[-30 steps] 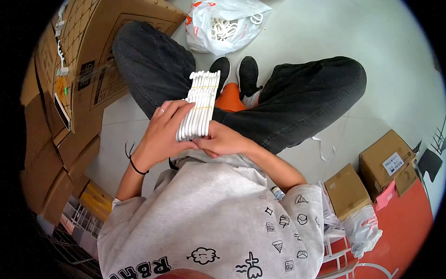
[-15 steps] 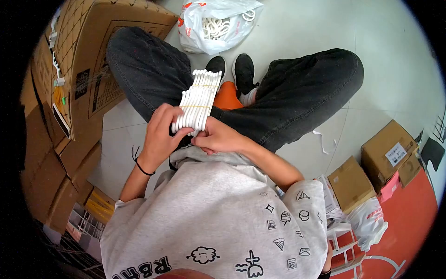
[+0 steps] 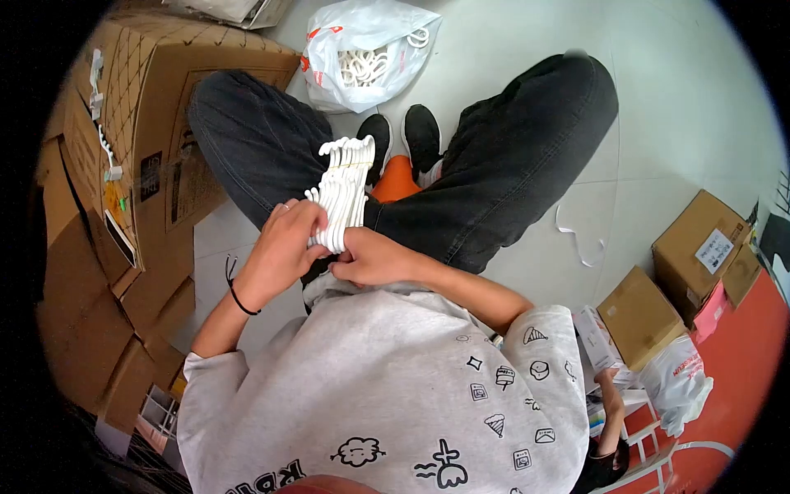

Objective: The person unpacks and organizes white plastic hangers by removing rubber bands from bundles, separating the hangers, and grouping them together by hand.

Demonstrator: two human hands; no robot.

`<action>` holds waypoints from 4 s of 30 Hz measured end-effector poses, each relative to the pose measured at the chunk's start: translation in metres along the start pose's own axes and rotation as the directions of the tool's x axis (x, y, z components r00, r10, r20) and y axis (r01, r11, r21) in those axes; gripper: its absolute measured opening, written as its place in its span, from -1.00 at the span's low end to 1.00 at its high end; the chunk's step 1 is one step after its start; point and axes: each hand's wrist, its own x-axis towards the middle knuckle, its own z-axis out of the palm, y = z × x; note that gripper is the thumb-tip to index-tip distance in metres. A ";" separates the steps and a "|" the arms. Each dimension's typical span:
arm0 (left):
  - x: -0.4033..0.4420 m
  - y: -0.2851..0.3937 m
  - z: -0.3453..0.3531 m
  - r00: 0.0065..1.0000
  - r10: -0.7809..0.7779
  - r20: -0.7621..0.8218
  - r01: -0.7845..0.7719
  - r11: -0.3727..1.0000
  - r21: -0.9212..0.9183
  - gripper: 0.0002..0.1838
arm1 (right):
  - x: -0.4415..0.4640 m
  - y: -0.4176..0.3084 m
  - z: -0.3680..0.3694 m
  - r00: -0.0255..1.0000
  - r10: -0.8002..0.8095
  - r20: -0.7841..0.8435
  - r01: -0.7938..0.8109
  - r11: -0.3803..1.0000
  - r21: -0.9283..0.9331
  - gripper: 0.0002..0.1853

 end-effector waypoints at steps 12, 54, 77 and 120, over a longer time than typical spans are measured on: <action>0.033 0.021 0.043 0.756 0.604 -0.255 -0.539 0.794 0.281 -0.79 | -0.071 -0.007 0.002 0.925 -0.076 -0.372 0.208 0.922 0.328 -0.89; 0.105 0.098 0.066 0.666 0.734 0.130 -0.699 0.554 0.452 -0.79 | -0.061 0.068 0.037 0.299 -0.498 -0.814 0.865 0.501 0.011 -0.76; 0.090 0.082 0.098 0.670 0.663 -0.335 -0.600 0.749 0.283 -0.61 | -0.055 0.075 0.050 0.250 -0.522 -0.815 0.882 0.470 -0.031 -0.64; 0.122 0.209 0.144 0.449 0.883 -0.138 -0.862 0.468 0.193 -0.65 | -0.161 0.085 0.039 0.080 -0.537 -0.840 0.980 0.194 -0.031 -0.54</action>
